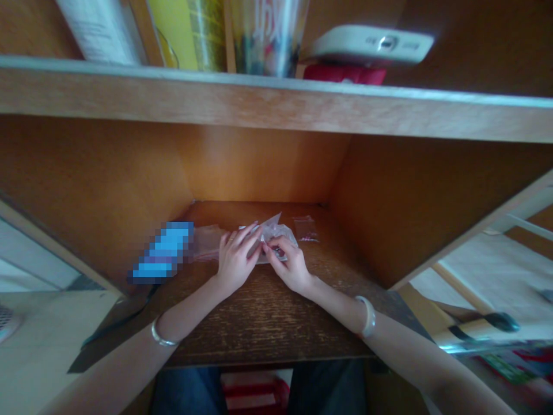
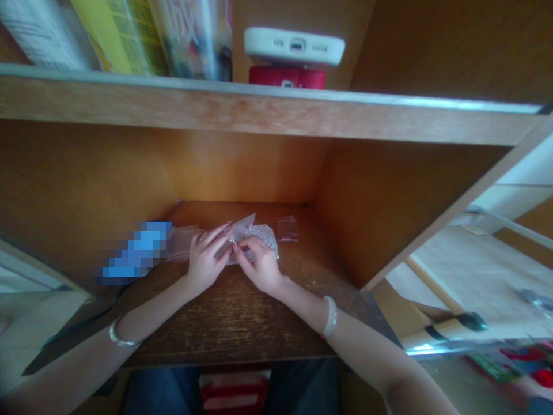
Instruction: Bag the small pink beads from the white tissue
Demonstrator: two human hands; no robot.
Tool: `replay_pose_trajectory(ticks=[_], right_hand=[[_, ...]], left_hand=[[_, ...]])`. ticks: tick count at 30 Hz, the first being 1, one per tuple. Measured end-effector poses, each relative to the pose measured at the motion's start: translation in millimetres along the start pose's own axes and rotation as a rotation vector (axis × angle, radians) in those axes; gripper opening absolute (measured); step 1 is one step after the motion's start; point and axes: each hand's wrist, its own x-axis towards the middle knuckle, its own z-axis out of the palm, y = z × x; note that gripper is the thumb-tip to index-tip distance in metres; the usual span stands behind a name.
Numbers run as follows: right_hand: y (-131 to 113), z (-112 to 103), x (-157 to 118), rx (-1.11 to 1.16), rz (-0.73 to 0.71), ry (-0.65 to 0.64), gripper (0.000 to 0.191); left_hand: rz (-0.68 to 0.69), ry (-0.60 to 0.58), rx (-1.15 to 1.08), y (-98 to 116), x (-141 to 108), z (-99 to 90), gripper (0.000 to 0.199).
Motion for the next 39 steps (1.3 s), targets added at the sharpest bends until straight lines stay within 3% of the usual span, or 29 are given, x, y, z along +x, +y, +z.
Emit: replay_pose_trajectory(ticks=[5, 9, 13, 16, 21, 26, 30, 35, 39], right_hand=[[2.3, 7.6, 4.4, 0.453, 0.426, 0.104, 0.032], [11.1, 8.9, 11.7, 0.82, 0.671, -0.002, 0.042], [14.2, 8.4, 14.4, 1.056, 0.732, -0.205, 0.041], [11.2, 8.2, 13.7, 1.105, 0.711, -0.219, 0.03], [8.9, 6.5, 13.8, 1.074, 0.704, -0.111, 0.021], [17.2, 3.3, 18.5, 0.959, 0.721, 0.132, 0.029], [35.2, 2.9, 21.7, 0.642, 0.707, 0.372, 0.037], [60.3, 3.7, 17.6, 0.34, 0.64, 0.302, 0.038], [67.0, 3.6, 12.1, 0.068, 0.555, 0.241, 0.036]], left_hand=[[-0.043, 0.027, -0.04, -4.1, -0.7, 3.9, 0.039], [-0.032, 0.024, -0.17, -7.7, -0.3, 7.1, 0.039], [-0.001, 0.005, -0.29, -9.6, 0.4, 10.0, 0.035], [0.026, -0.041, -0.302, -10.0, 0.7, 11.4, 0.031], [0.02, -0.049, -0.297, -9.8, -0.7, 12.5, 0.021], [-0.003, -0.038, -0.267, -7.0, 0.6, 11.2, 0.016], [-0.035, -0.202, -0.154, -7.0, -1.5, 14.1, 0.021], [-0.154, -0.426, 0.014, -14.1, -16.9, 27.7, 0.055], [-0.136, -0.491, 0.019, -18.3, -23.8, 32.9, 0.054]])
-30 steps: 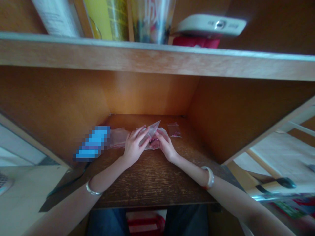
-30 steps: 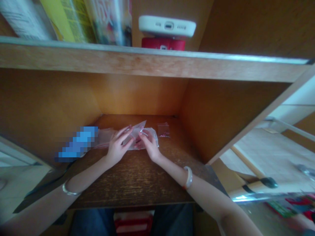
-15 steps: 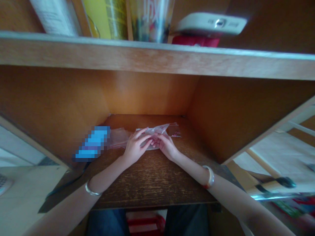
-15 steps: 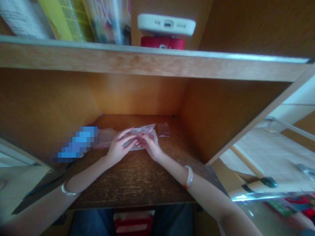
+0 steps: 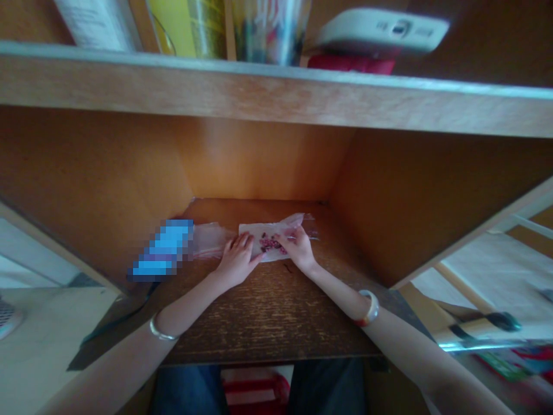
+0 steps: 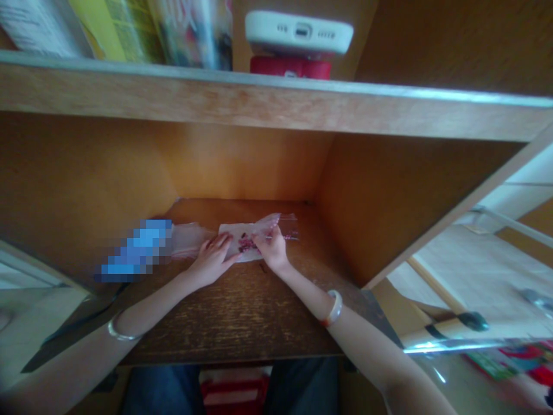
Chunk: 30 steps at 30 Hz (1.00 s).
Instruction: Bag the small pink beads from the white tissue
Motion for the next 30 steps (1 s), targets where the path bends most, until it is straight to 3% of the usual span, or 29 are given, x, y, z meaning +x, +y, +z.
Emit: replay_pose_trajectory(ticks=[9, 15, 18, 22, 27, 30], right_hand=[[-2.9, -0.5, -3.7, -0.115, -0.025, -0.151, 0.035], [-6.0, -1.2, -5.2, -0.154, -0.102, -0.113, 0.039], [-10.1, -0.5, -8.2, -0.119, -0.2, -0.093, 0.039], [-17.1, 0.3, -14.1, -0.027, -0.283, -0.161, 0.045], [-27.4, -1.3, -19.9, 0.041, -0.293, -0.173, 0.052], [-31.0, -2.7, -20.1, 0.081, -0.259, -0.165, 0.041]], left_hand=[[-0.021, -0.033, -0.007, 0.1, 1.4, -1.1, 0.052], [-0.009, -0.002, -0.053, 1.3, 3.1, -2.5, 0.049], [0.019, 0.074, -0.112, 6.1, 6.0, -9.0, 0.044], [0.044, 0.205, -0.209, 11.7, 7.9, -18.2, 0.032], [0.039, 0.286, -0.374, 11.2, 10.9, -24.0, 0.02], [0.028, 0.313, -0.497, 10.4, 13.2, -25.6, 0.02]])
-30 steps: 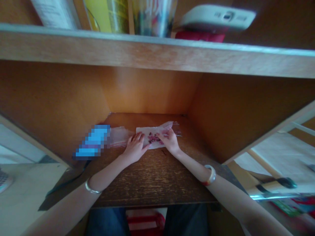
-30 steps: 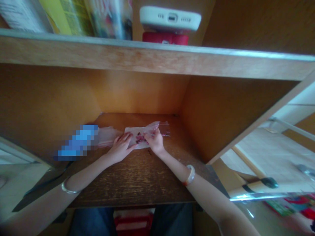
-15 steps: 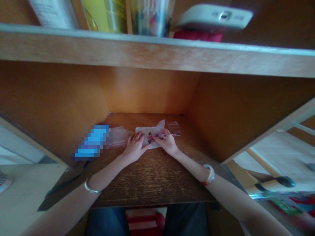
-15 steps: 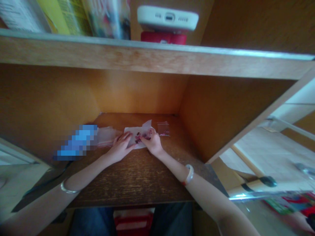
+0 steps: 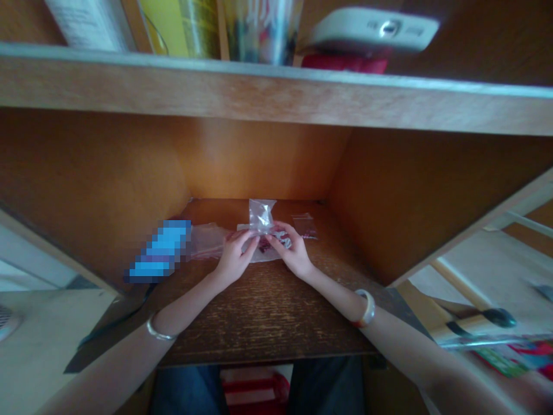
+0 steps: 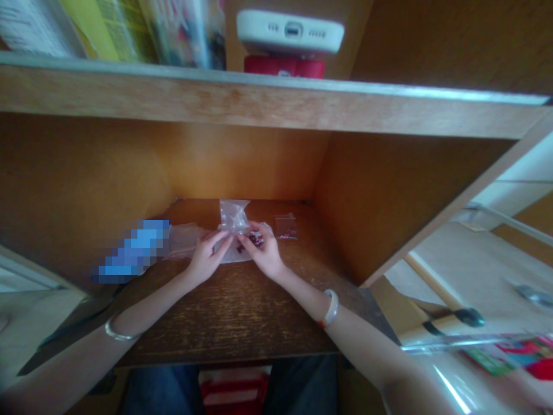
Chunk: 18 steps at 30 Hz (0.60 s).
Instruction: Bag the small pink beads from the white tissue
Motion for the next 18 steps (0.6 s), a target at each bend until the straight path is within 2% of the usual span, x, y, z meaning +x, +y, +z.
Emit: replay_pose_trajectory(ticks=[3, 9, 13, 18], right_hand=[[1.6, -0.8, 1.5, 0.01, 0.021, 0.017, 0.031], [9.3, -0.7, 4.7, 0.039, 0.069, 0.017, 0.026], [8.1, -1.0, 5.9, 0.079, 0.112, 0.006, 0.024], [0.2, -0.5, 5.2, 0.111, 0.099, -0.038, 0.021]], left_hand=[[-0.032, 0.019, -0.1, 1.3, 0.8, -0.5, 0.024], [-0.129, -0.04, -0.304, 5.0, 0.0, -2.1, 0.029], [-0.175, -0.053, -0.349, 4.8, 0.0, -2.1, 0.028], [-0.192, 0.005, -0.338, 2.1, 0.4, -0.4, 0.025]])
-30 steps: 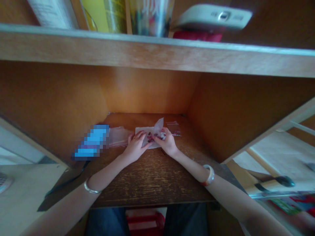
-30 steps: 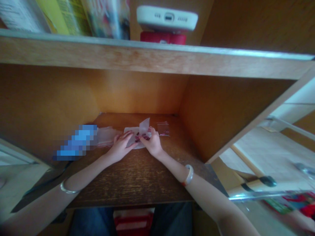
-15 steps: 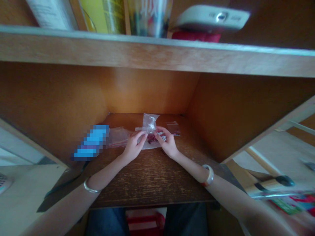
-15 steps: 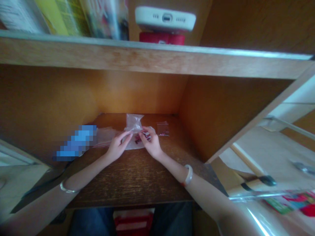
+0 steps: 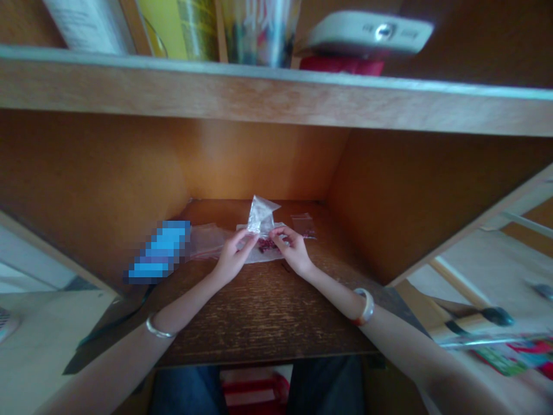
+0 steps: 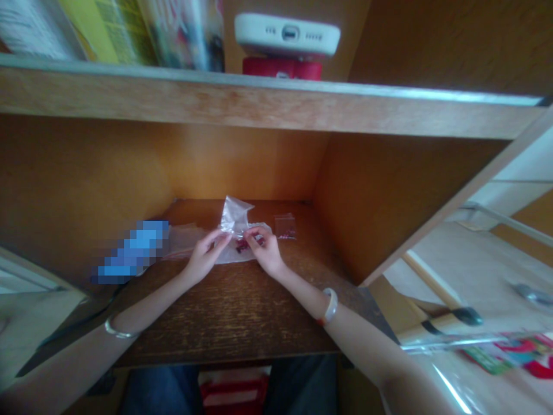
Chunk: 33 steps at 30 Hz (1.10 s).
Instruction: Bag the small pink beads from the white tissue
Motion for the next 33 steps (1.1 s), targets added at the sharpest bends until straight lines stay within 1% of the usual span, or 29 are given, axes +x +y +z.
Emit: replay_pose_trajectory(ticks=[2, 4, 6, 10, 12, 21, 25, 27, 30, 31, 33], right_hand=[[-2.8, 1.3, -1.1, 0.042, 0.003, -0.037, 0.02], [-4.6, 2.0, -1.8, 0.097, 0.025, -0.047, 0.022], [-5.2, 1.3, -1.6, 0.152, 0.042, 0.001, 0.024], [-2.2, -3.2, 2.2, 0.202, 0.069, 0.182, 0.028], [1.0, -5.4, 4.8, 0.202, 0.079, 0.239, 0.027], [8.1, -5.7, 6.4, 0.196, -0.011, 0.313, 0.026], [9.5, -5.7, 7.2, 0.189, -0.012, 0.351, 0.025], [9.7, -6.1, 7.9, 0.194, 0.001, 0.355, 0.025], [8.6, -6.9, 8.4, 0.204, 0.055, 0.331, 0.027], [7.8, -6.9, 8.2, 0.204, 0.076, 0.308, 0.028], [6.0, -6.3, 7.1, 0.188, 0.101, 0.217, 0.028]], left_hand=[[0.004, 0.024, 0.005, 0.0, 0.5, -0.2, 0.024], [0.002, 0.023, 0.007, 1.4, 0.8, -0.8, 0.022], [-0.002, -0.011, 0.0, 4.1, 0.6, -1.3, 0.02], [-0.013, -0.087, -0.022, 8.5, -0.3, -1.4, 0.018], [-0.018, -0.098, -0.026, 8.3, -0.7, -1.0, 0.018], [-0.083, -0.079, -0.07, 4.4, -1.6, -1.3, 0.014], [-0.058, -0.111, -0.081, 8.5, -1.0, -3.0, 0.018], [-0.043, -0.119, -0.088, 9.6, -0.9, -3.3, 0.019], [-0.039, -0.064, -0.092, 8.2, -0.8, -2.8, 0.019], [-0.043, -0.044, -0.096, 6.8, -0.7, -2.5, 0.019], [-0.047, -0.003, -0.109, 3.1, -0.3, -1.7, 0.019]])
